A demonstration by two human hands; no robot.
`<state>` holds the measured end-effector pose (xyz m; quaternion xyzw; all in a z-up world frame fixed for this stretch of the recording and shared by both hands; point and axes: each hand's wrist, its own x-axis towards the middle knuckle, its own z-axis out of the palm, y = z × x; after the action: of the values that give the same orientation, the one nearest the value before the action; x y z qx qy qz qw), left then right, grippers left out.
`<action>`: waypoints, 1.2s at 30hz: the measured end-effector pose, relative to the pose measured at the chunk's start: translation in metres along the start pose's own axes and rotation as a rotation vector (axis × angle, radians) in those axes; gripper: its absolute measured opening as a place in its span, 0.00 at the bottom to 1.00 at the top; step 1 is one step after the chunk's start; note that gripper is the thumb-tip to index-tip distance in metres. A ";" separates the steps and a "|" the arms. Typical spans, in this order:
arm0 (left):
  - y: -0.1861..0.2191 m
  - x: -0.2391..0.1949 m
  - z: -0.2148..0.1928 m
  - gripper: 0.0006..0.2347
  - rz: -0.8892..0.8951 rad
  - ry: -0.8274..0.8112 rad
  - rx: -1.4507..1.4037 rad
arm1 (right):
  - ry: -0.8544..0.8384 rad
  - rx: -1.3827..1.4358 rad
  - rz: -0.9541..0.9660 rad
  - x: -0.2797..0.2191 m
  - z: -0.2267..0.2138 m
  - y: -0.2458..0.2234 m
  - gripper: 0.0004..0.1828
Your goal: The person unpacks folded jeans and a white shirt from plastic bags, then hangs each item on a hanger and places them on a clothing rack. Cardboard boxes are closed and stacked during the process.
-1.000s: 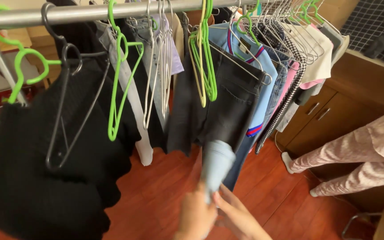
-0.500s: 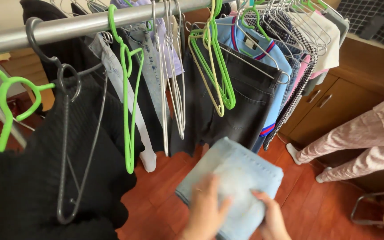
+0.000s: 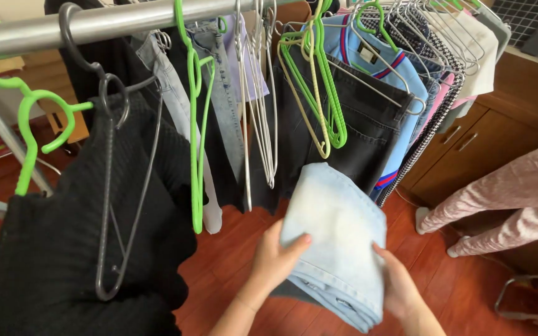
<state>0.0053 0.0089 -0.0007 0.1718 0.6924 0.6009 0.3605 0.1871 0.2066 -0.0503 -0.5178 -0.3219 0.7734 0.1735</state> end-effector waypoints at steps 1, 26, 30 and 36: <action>-0.001 0.002 0.007 0.22 0.149 0.009 0.188 | -0.027 -0.052 0.057 -0.004 0.007 0.003 0.30; -0.022 -0.004 -0.012 0.39 -0.471 0.003 -0.097 | 0.057 0.254 -0.092 0.001 -0.025 0.031 0.23; -0.028 0.004 -0.001 0.27 -0.575 0.002 -0.810 | -0.035 0.270 -0.055 0.010 -0.025 0.039 0.21; -0.008 0.014 0.005 0.19 -0.221 0.113 -0.384 | 0.074 0.128 0.088 -0.041 0.027 0.014 0.28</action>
<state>0.0005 0.0202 -0.0129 -0.0109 0.5989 0.6874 0.4106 0.1796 0.1627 -0.0249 -0.5474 -0.2423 0.7796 0.1839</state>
